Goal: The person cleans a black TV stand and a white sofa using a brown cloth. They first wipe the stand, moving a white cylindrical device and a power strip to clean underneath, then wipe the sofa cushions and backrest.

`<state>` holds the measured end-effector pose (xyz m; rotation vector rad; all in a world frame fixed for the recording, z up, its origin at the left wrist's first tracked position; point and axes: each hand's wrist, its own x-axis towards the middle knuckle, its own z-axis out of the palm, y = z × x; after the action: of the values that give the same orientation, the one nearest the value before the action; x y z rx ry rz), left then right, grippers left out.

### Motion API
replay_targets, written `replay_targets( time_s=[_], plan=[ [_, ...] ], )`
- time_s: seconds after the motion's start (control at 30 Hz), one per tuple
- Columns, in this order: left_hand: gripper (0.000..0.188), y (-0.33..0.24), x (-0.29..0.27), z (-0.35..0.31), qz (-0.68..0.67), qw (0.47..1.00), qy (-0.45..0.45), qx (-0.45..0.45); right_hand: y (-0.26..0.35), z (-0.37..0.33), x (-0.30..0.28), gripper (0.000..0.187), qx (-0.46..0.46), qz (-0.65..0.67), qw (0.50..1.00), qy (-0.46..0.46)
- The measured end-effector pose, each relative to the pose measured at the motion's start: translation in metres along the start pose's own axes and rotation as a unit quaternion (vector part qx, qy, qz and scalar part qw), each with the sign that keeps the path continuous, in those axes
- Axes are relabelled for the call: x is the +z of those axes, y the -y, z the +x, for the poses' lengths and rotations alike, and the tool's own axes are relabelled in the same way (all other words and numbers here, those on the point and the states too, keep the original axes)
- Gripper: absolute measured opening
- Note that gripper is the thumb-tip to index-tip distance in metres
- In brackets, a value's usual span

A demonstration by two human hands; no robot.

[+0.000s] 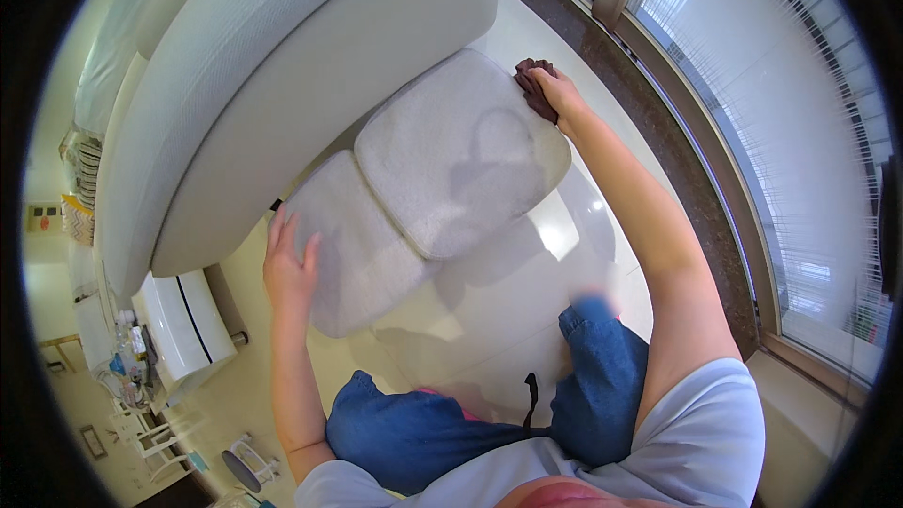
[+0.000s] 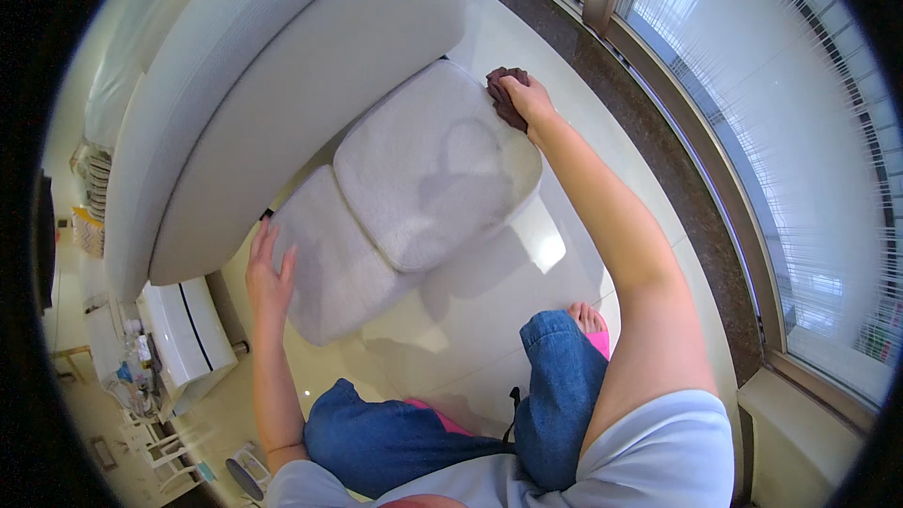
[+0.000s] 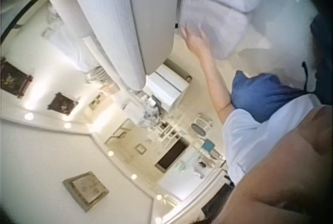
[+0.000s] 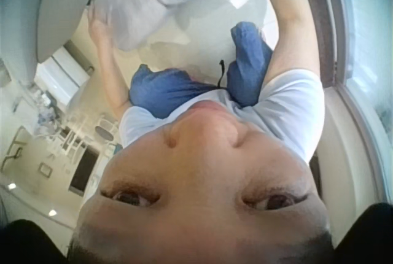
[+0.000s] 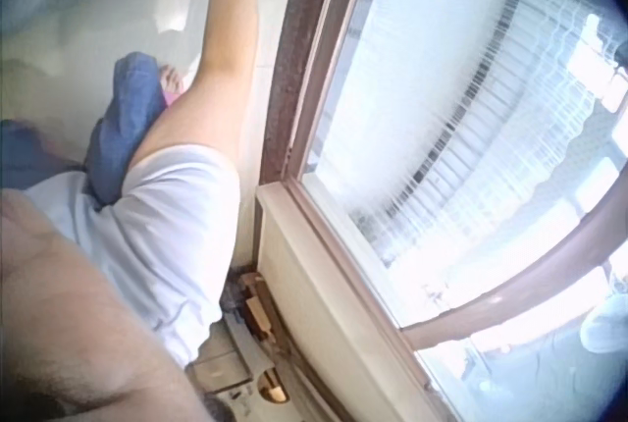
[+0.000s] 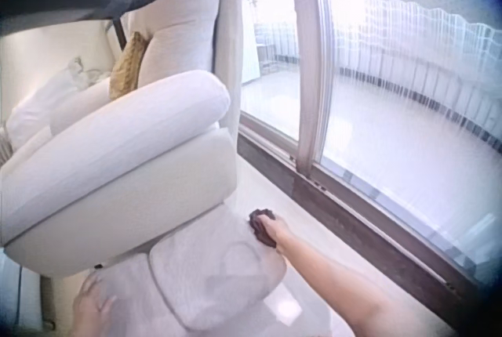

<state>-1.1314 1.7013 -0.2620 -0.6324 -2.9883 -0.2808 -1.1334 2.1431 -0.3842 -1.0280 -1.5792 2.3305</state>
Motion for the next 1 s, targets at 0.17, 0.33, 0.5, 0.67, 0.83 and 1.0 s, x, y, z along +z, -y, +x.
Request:
replay_targets(
  time_s=[0.17,0.33,0.5,0.67,0.83,1.0],
  plan=[
    [0.039,-0.160,-0.090,0.084,-0.007,0.926,-0.228,0.301,0.079,0.009,0.016,0.025,-0.320,0.035,0.945,-0.062],
    [0.041,-0.222,-0.117,0.200,0.045,0.879,-0.364,0.304,0.195,0.029,0.087,0.051,-0.632,-0.025,0.765,-0.123],
    [0.047,-0.238,-0.119,0.221,0.095,0.915,-0.309,0.243,0.148,0.057,0.086,0.036,-0.485,0.154,0.860,0.045],
    [0.055,-0.238,-0.113,0.221,0.101,0.901,-0.341,0.248,0.139,0.091,0.096,0.049,-0.475,0.117,0.870,-0.066],
    [0.062,-0.234,-0.113,0.223,0.084,0.884,-0.373,0.267,0.206,0.085,0.084,0.031,-0.444,0.106,0.889,-0.037],
    [0.055,-0.222,-0.110,0.224,0.010,0.854,-0.411,0.318,0.133,0.065,0.076,0.034,-0.413,0.050,0.909,-0.029]
  ],
)
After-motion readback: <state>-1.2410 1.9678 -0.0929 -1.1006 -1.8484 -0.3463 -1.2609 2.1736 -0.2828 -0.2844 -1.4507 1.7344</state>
